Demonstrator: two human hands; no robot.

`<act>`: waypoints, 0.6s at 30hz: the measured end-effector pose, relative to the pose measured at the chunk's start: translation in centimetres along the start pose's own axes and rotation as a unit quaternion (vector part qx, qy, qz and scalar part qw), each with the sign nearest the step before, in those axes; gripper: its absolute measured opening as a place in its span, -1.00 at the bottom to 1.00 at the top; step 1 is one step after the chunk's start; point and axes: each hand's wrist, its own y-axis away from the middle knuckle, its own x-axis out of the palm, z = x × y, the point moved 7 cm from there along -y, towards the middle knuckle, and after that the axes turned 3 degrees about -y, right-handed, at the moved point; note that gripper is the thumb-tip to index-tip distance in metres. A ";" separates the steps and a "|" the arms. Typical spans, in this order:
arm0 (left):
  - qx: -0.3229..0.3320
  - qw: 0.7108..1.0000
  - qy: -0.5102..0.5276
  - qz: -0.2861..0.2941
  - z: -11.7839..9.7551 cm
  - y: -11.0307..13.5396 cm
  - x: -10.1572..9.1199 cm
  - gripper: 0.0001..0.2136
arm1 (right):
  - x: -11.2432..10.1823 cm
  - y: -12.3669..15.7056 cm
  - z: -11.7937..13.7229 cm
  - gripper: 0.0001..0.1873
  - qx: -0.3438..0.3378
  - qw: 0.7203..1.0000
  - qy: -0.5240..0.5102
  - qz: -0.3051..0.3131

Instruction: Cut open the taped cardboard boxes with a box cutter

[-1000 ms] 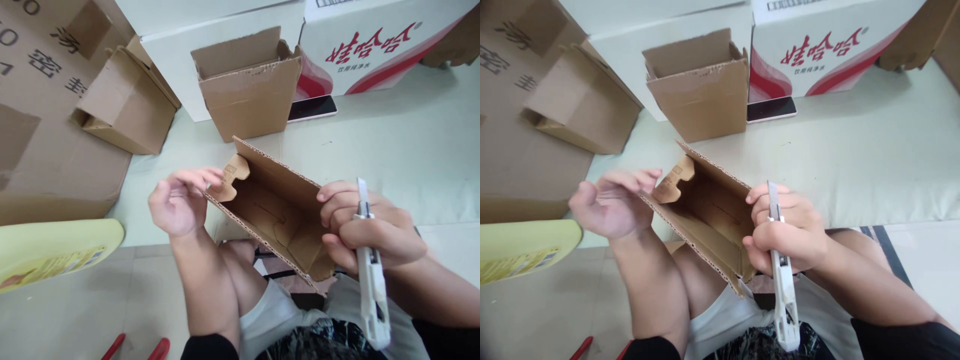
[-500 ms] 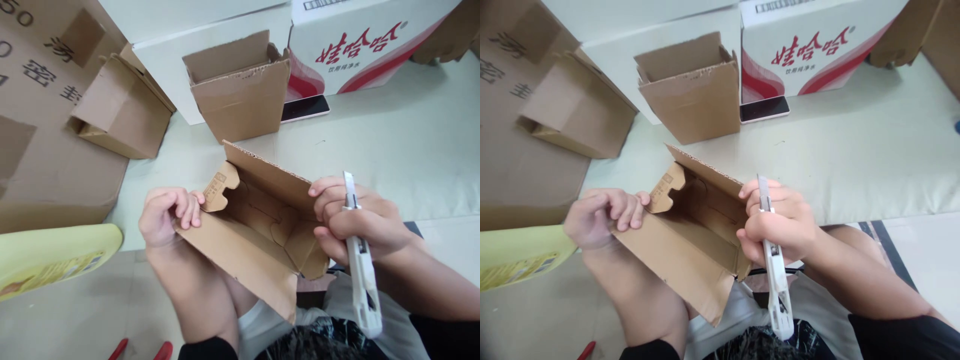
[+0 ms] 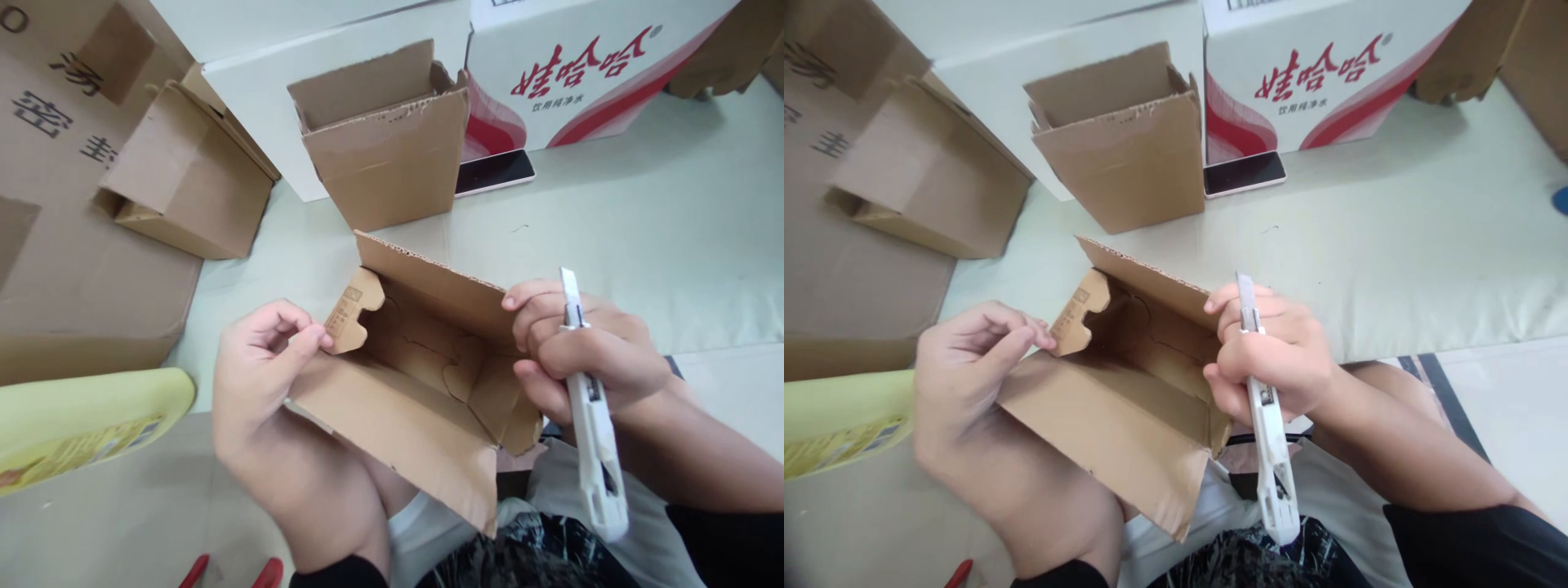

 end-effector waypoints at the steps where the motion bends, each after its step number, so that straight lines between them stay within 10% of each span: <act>1: -0.002 1.000 -0.016 -0.022 0.4 0.2 -0.5 -0.74 | -0.1 0.0 0.0 -0.67 -0.004 1.000 0.000 -0.005; 12: -0.160 0.964 -0.141 0.161 3.4 1.5 1.6 -0.37 | -0.1 0.1 -0.1 -0.67 -0.027 0.999 0.002 -0.019; 18: -0.140 0.974 -0.143 0.109 2.9 1.3 1.3 -0.37 | 0.0 -0.2 -0.2 -0.67 -0.026 0.999 0.006 -0.026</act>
